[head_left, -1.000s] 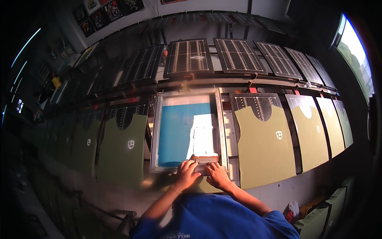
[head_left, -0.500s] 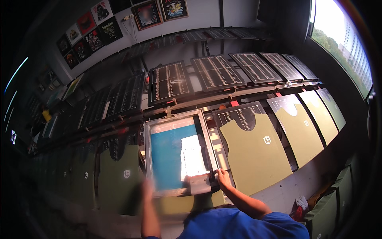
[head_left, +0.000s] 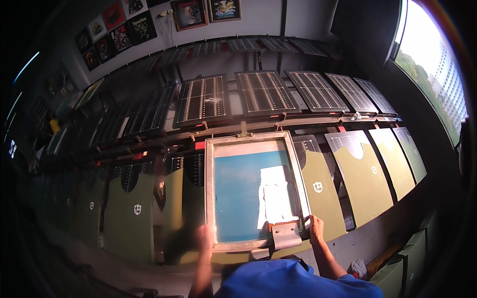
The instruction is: The person uses a squeegee to spread white ink across a screen printing frame placed over a green t-shirt. They repeatedly pull the ink across the mesh to print a design, then lift the frame to reveal the printed shirt before moving to the next one in the line.
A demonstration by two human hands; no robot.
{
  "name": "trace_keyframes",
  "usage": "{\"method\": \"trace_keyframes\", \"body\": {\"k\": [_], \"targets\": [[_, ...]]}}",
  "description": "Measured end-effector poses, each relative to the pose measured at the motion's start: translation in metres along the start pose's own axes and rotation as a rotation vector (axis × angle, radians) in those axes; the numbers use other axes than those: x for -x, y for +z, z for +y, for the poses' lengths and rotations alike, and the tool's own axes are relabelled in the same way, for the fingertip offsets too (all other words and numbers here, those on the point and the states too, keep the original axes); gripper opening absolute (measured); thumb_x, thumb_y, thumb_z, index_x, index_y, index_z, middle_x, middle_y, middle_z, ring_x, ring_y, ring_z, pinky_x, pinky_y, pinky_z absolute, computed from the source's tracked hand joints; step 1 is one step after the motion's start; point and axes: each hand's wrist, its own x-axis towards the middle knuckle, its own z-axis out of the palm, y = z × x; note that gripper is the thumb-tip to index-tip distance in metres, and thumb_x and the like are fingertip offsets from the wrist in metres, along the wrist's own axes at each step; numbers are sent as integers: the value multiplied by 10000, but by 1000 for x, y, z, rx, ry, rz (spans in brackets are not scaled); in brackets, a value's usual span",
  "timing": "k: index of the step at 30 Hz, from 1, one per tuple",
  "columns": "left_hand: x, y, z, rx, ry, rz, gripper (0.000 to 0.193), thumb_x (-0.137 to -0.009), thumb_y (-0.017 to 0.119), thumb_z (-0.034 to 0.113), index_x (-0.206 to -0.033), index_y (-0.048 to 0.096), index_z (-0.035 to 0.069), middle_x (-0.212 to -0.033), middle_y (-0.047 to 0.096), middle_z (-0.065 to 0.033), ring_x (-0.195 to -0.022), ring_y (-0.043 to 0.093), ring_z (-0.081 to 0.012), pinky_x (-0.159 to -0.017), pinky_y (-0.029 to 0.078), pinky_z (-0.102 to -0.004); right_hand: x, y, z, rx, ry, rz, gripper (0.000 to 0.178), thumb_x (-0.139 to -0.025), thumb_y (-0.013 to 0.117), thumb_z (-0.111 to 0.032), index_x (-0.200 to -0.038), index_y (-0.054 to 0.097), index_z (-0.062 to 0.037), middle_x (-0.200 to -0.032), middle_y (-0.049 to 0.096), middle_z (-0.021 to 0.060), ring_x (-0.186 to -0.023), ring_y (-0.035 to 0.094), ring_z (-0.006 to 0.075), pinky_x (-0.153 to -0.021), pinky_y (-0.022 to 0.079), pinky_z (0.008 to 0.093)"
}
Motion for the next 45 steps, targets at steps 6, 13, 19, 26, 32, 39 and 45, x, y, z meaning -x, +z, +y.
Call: {"method": "trace_keyframes", "body": {"k": [6,13,19,26,32,39,45], "targets": [[43,175,14,12,48,145,532,-1017,440,536,-1052,583,24,-1102,557,-204,-1078,502,-323,-951,392,-447,-83,-129,-18,79,-37,18,335,-906,537,-260,-741,677,-4,-557,416,-42,-510,370,66,-472,272,294],[43,217,34,-193,25,-61,481,-1026,440,443,-1048,600,-10,-1012,620,-255,-956,584,-409,-837,450,-467,-149,-169,-17,93,21,-40,333,-879,561,-307,-759,657,-11,-521,408,-15,-444,393,101,-413,295,305],[50,213,43,-48,28,1,473,-998,517,454,-888,550,-5,-885,517,-109,-854,481,-239,-766,406,-389,-157,-160,-28,43,51,-112,319,-880,562,-274,-766,677,0,-597,497,1,-534,439,100,-483,339,305],[55,210,43,-44,-79,3,624,-986,518,542,-1237,578,-26,-1256,576,-132,-1199,514,-253,-1030,384,-363,-175,-161,-8,18,1,-173,328,-946,567,-306,-772,662,-44,-581,452,-41,-511,378,63,-468,277,291],[59,211,40,222,-261,78,693,-965,548,547,-1335,556,-39,-1362,575,-147,-1276,510,-243,-1085,374,-367,-187,-161,2,5,159,-231,367,-957,635,-293,-1021,708,60,-748,609,0,-656,519,82,-583,415,269],[52,226,18,425,-302,176,621,-966,532,525,-1283,579,-8,-1271,589,-95,-1222,508,-202,-1076,363,-365,-183,-156,24,-66,155,-97,253,-947,675,-245,-1004,743,-8,-788,647,-46,-677,536,52,-606,407,217],[41,220,-41,505,-327,248,640,-966,532,521,-1322,555,-10,-1314,566,-98,-1262,486,-205,-1114,320,-360,-191,-150,42,-99,141,-116,289,-952,680,-234,-1067,727,26,-886,694,-1,-780,601,82,-712,464,229]]}}
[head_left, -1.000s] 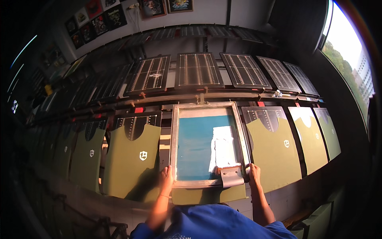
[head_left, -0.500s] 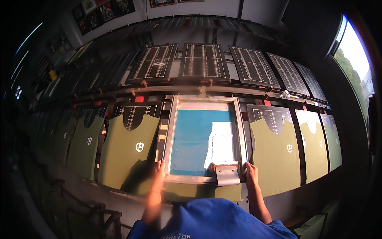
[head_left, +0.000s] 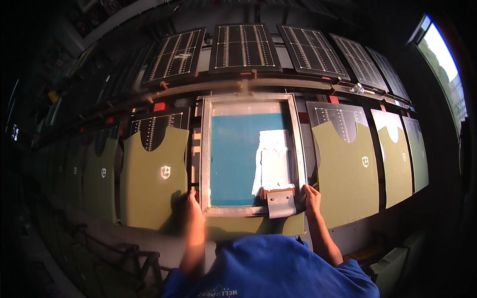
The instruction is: The person uses a squeegee to spread white ink across a screen printing frame placed over a green t-shirt. They repeatedly pull the ink across the mesh to print a design, then lift the frame to reveal the printed shirt before moving to the next one in the line.
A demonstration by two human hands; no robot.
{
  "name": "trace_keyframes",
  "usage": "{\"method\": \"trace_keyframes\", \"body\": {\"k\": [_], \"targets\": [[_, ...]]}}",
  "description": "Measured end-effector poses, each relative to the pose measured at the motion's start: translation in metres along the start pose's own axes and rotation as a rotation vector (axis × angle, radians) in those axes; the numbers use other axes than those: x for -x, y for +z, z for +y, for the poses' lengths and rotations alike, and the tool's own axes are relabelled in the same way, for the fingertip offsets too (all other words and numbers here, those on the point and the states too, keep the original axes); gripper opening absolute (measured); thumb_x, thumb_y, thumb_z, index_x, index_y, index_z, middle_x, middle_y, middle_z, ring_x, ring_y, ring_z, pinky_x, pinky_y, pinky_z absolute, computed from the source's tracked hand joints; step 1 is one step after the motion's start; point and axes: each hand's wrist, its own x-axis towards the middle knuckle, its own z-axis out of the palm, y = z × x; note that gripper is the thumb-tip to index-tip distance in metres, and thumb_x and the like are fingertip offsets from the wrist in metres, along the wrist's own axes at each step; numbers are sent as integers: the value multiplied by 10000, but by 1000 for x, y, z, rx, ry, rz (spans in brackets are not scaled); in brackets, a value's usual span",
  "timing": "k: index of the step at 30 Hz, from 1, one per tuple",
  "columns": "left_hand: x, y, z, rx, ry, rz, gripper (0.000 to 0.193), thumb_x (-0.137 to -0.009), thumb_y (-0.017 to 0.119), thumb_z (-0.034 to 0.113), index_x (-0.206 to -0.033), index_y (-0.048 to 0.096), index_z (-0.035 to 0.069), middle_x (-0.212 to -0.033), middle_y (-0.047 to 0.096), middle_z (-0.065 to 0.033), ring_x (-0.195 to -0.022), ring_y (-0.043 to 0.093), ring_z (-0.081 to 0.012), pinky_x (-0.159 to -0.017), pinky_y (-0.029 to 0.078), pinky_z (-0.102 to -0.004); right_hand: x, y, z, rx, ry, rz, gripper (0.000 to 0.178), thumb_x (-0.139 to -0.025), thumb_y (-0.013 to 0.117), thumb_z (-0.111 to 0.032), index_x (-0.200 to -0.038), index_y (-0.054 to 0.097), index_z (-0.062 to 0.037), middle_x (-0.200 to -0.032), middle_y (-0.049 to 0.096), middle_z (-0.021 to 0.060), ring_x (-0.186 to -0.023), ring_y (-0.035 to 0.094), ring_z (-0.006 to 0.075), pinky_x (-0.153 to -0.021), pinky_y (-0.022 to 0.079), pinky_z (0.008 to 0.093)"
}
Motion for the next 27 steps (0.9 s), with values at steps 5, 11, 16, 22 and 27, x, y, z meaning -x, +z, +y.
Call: {"method": "trace_keyframes", "body": {"k": [5,11,16,22,27], "targets": [[23,33,18,-410,92,171,536,-1000,471,451,-1277,590,7,-1290,595,-165,-1224,525,-293,-1055,380,-379,-2,-3,5,17,-41,22,312,-957,676,-251,-1071,721,36,-895,691,3,-805,595,82,-736,461,235],[50,43,53,-583,485,68,348,-964,577,282,-1197,593,25,-1137,633,-182,-1078,577,-347,-951,423,-442,-7,1,10,339,-259,62,347,-981,618,-273,-1103,665,48,-938,672,80,-870,608,173,-797,474,313],[97,78,67,-466,652,-253,178,-958,610,156,-1057,622,9,-895,648,-112,-815,619,-232,-766,498,-360,86,24,-78,954,-717,-247,575,-849,751,-336,-1303,562,-38,-1261,572,167,-1168,529,348,-1008,426,450],[181,117,51,-206,-663,-1157,234,-1028,502,237,-1002,628,42,-873,657,-47,-766,632,-139,-711,524,-288,90,22,-54,1354,-948,-488,655,-694,744,-149,-1310,549,-43,-1317,584,122,-1166,562,310,-1009,449,418],[202,141,-4,31,-1023,-931,281,-1033,533,298,-975,628,41,-848,650,-58,-788,643,-194,-753,543,-334,62,51,-109,1272,-995,-543,267,-697,662,-89,-956,708,-42,-1004,720,113,-995,651,298,-861,534,393]]}}
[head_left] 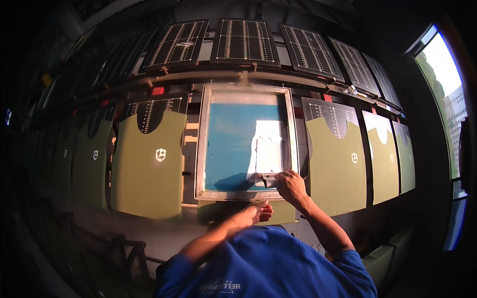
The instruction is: The person uses a squeegee to spread white ink across a screen printing frame placed over a green t-shirt. They repeatedly pull the ink across the mesh to print a design, then lift the frame to reveal the printed shirt before moving to the next one in the line.
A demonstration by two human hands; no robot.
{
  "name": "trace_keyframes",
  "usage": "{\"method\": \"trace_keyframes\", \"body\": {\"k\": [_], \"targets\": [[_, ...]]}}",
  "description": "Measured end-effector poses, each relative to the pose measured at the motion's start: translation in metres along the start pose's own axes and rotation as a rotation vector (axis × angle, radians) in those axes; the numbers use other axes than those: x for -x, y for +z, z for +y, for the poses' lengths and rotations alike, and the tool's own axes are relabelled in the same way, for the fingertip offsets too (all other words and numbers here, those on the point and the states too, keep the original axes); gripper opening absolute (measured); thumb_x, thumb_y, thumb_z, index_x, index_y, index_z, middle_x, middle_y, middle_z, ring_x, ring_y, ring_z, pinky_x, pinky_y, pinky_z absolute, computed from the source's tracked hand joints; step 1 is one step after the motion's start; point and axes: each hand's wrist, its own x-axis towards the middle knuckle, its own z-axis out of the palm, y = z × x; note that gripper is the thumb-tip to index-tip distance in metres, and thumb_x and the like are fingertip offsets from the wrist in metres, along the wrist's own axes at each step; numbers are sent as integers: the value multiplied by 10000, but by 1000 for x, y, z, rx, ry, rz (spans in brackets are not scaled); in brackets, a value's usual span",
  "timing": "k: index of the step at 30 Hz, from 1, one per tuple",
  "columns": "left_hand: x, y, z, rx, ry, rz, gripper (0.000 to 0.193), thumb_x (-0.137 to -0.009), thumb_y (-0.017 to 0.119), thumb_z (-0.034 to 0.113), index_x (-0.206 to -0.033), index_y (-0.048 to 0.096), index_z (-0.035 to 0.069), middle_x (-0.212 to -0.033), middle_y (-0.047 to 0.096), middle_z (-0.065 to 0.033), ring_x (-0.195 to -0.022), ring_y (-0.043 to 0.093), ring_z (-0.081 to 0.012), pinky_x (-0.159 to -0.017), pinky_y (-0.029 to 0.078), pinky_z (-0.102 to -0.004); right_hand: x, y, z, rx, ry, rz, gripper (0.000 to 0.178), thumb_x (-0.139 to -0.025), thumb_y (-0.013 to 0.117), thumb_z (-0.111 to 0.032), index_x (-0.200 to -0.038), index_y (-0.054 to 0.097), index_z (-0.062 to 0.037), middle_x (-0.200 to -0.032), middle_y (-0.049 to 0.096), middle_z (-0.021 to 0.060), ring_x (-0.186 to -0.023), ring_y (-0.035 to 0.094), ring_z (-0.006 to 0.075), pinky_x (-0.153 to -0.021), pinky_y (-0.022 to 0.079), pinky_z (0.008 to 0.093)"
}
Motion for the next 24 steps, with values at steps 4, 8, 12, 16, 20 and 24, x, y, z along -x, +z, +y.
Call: {"method": "trace_keyframes", "body": {"k": [4,8,12,16,20,24], "targets": [[-34,-4,-16,104,105,113,331,-1034,542,351,-947,612,39,-845,647,-63,-761,616,-196,-755,537,-349,-62,-29,16,-13,104,-75,117,-772,633,-128,-827,710,-58,-844,704,114,-879,677,311,-739,563,419],[-35,2,-22,72,193,126,312,-1050,508,318,-923,601,48,-832,642,-71,-742,605,-183,-731,521,-338,-122,-26,58,-40,36,125,158,-726,660,-85,-876,697,-53,-906,668,141,-885,656,351,-761,543,442],[-30,13,-23,-9,246,175,315,-1053,500,321,-923,600,52,-836,650,-81,-733,609,-181,-715,517,-334,-148,-11,83,12,-3,135,198,-714,663,-66,-906,712,-58,-919,674,144,-916,655,341,-777,542,432],[-31,10,-26,-14,273,240,339,-1041,524,353,-938,607,41,-844,656,-85,-741,613,-182,-708,514,-329,-114,-3,58,-13,9,71,201,-734,685,-91,-930,716,-54,-959,687,128,-945,658,316,-787,551,411],[-2,16,-8,-166,156,179,380,-1017,562,401,-955,613,30,-816,649,-70,-760,631,-184,-692,511,-325,-35,-3,16,-36,-6,-11,239,-752,679,-113,-982,701,-55,-1021,682,102,-1014,629,284,-838,544,381],[32,32,7,-1125,537,575,265,-951,638,299,-996,610,40,-770,632,-110,-716,638,-278,-659,505,-381,23,29,3,-43,61,-10,401,-772,646,-123,-1167,656,-55,-1174,626,115,-1113,561,296,-911,519,369]]}}
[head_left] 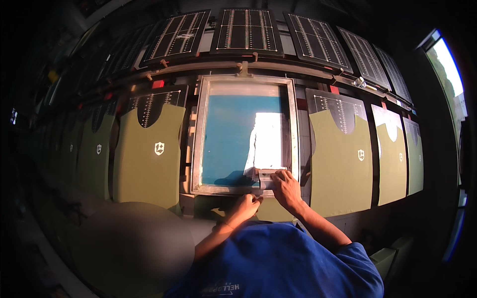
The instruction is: The person uses a squeegee to spread white ink across a screen printing frame placed over a green t-shirt. They repeatedly pull the ink across the mesh to print a design, then lift the frame to reveal the printed shirt before moving to the next one in the line.
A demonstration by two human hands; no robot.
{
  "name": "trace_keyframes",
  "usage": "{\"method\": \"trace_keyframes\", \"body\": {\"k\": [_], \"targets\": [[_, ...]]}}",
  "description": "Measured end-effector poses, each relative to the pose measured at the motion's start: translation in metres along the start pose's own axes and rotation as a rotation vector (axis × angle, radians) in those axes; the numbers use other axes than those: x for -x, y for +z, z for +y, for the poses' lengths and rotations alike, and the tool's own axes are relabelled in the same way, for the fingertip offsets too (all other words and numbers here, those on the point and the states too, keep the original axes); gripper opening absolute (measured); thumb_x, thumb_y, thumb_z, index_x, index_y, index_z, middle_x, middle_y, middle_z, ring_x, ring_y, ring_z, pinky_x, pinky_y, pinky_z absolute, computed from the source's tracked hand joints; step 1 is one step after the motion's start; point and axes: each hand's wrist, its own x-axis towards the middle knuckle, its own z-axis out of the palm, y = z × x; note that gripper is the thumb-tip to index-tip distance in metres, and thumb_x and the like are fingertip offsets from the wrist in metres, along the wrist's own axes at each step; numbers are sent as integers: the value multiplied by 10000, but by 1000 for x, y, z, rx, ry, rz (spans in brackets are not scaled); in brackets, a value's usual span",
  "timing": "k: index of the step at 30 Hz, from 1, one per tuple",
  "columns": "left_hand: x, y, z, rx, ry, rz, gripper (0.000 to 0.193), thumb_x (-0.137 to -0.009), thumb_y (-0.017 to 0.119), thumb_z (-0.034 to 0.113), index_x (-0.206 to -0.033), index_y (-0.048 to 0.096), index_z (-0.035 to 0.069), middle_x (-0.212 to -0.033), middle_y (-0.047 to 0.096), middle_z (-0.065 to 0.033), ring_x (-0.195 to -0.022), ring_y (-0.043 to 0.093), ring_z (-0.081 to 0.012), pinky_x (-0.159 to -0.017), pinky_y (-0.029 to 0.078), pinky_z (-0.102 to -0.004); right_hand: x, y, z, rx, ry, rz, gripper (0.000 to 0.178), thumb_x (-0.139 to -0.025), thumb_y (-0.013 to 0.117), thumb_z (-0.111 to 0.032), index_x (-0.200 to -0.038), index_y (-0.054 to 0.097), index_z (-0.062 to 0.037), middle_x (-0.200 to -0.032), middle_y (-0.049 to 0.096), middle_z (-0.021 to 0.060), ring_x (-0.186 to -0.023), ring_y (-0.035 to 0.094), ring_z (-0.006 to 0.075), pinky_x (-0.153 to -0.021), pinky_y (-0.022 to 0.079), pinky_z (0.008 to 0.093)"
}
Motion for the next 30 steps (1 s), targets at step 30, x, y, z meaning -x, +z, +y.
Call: {"method": "trace_keyframes", "body": {"k": [30], "targets": [[-156,-46,98,-452,930,410,137,-807,536,-64,-934,547,-12,-977,577,-177,-944,537,-381,-837,448,-455,-134,-34,39,24,-61,239,206,-720,628,-22,-903,717,-50,-920,695,129,-906,657,316,-830,524,387]]}}
